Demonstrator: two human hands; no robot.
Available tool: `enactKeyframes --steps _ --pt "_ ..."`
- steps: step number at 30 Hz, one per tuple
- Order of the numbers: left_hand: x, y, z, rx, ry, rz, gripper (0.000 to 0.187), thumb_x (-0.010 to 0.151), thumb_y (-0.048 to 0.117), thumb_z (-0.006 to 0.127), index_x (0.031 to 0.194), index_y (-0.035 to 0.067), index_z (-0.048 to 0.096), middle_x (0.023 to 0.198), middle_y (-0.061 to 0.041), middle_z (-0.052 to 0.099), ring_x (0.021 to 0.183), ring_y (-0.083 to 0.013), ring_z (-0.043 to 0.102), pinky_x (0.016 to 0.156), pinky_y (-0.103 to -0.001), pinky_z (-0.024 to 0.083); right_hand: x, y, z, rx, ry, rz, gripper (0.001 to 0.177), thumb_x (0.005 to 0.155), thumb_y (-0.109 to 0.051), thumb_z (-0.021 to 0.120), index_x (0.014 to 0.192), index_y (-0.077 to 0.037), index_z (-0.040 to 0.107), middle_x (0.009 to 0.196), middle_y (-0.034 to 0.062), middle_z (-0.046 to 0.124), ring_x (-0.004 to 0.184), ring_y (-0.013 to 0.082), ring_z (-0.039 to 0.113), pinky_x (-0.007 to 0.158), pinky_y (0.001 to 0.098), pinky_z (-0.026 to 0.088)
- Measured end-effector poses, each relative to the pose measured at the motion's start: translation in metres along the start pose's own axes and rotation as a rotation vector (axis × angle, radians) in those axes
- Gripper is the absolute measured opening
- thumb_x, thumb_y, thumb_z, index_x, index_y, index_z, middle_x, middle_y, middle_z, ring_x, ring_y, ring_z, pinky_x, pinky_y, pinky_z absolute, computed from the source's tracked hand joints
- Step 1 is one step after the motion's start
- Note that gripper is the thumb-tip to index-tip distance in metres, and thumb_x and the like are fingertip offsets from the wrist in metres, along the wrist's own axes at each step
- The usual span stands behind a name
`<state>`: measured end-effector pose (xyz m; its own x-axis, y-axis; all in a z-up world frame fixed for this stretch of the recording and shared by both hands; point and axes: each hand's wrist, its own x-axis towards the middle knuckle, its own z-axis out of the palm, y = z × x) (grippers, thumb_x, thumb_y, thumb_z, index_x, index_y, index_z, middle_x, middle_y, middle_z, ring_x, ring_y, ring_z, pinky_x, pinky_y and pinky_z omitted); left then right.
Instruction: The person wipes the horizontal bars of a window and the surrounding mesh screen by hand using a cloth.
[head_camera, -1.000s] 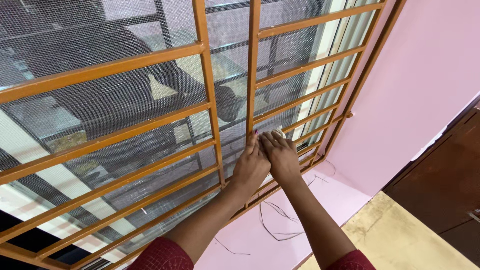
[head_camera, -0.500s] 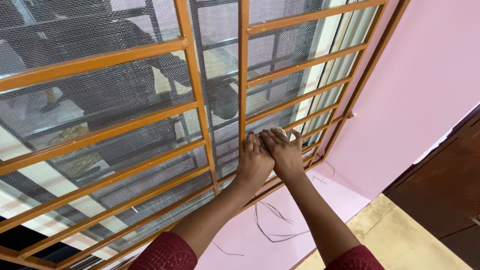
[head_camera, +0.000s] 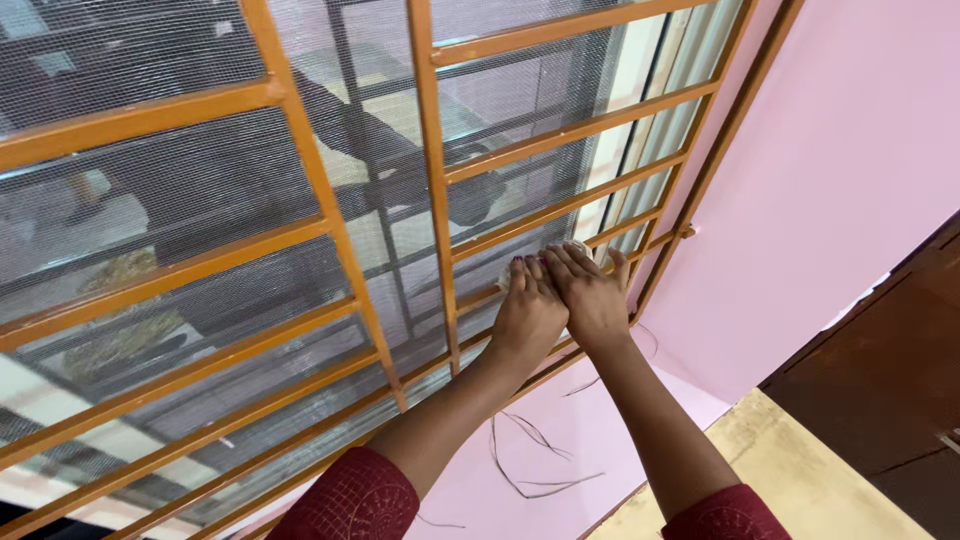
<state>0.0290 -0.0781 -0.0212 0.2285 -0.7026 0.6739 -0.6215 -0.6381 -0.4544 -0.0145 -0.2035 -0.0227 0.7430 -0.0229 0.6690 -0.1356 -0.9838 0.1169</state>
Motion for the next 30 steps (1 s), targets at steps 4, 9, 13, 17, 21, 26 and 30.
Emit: enactKeyframes --steps 4,9,13,17,21,26,30 --pt "0.018 0.014 0.011 -0.033 0.005 -0.011 0.041 0.084 0.017 0.062 0.113 -0.011 0.072 0.117 -0.030 0.072 0.118 -0.0385 0.066 0.112 -0.052 0.041 0.003 0.023 0.003 0.019 -0.013 0.014 0.040 0.101 -0.031 0.055 0.137 -0.019 0.063 0.140 -0.0016 0.066 0.133 0.0132 0.057 0.112 0.0612 0.025" --pt "0.036 0.030 0.025 -0.030 0.021 0.022 0.046 0.084 0.019 0.061 0.118 -0.011 0.070 0.118 -0.030 0.072 0.117 -0.0388 0.066 0.111 -0.051 0.041 0.004 0.049 0.008 -0.010 -0.018 0.043 0.040 0.102 -0.034 0.053 0.138 -0.020 0.062 0.139 -0.0031 0.066 0.134 0.0113 0.057 0.113 0.0574 0.027" --pt "0.058 0.047 0.039 -0.063 0.036 0.014 0.047 0.084 0.019 0.061 0.120 -0.011 0.069 0.120 -0.029 0.071 0.119 -0.0382 0.065 0.113 -0.051 0.039 0.006 0.075 0.014 -0.035 0.025 0.040 0.042 0.102 -0.035 0.052 0.139 -0.019 0.063 0.139 -0.0018 0.067 0.130 0.0111 0.059 0.112 0.0563 0.027" --pt "0.077 0.060 0.052 -0.082 0.036 0.056 0.049 0.085 0.018 0.061 0.122 -0.013 0.068 0.120 -0.028 0.071 0.122 -0.0374 0.063 0.114 -0.051 0.039 0.010 0.097 0.018 -0.036 0.035 0.083 0.040 0.102 -0.038 0.055 0.135 -0.020 0.065 0.135 -0.0028 0.069 0.129 0.0114 0.060 0.111 0.0558 0.030" --pt "0.090 0.072 0.063 -0.083 0.051 0.047 0.049 0.083 0.017 0.061 0.122 -0.012 0.067 0.120 -0.028 0.071 0.123 -0.0378 0.062 0.116 -0.051 0.037 0.011 0.113 0.023 -0.002 0.049 0.130 0.036 0.102 -0.034 0.055 0.132 -0.019 0.066 0.133 -0.0011 0.070 0.129 0.0108 0.061 0.100 0.0520 0.035" --pt "0.098 0.081 0.073 -0.097 0.095 0.010 0.046 0.087 0.015 0.060 0.125 -0.011 0.066 0.125 -0.026 0.070 0.122 -0.0382 0.063 0.117 -0.048 0.038 0.015 0.130 0.029 -0.039 0.081 0.110 0.035 0.103 -0.031 0.054 0.132 -0.017 0.067 0.133 0.0001 0.071 0.131 0.0118 0.061 0.101 0.0509 0.036" --pt "0.103 0.084 0.081 -0.145 0.143 -0.051 0.046 0.090 0.014 0.059 0.130 -0.008 0.065 0.128 -0.022 0.069 0.123 -0.0352 0.063 0.118 -0.045 0.038 0.020 0.139 0.033 -0.103 -0.030 0.163 0.035 0.100 -0.031 0.055 0.130 -0.018 0.067 0.130 -0.0006 0.071 0.127 0.0115 0.062 0.102 0.0581 0.035"
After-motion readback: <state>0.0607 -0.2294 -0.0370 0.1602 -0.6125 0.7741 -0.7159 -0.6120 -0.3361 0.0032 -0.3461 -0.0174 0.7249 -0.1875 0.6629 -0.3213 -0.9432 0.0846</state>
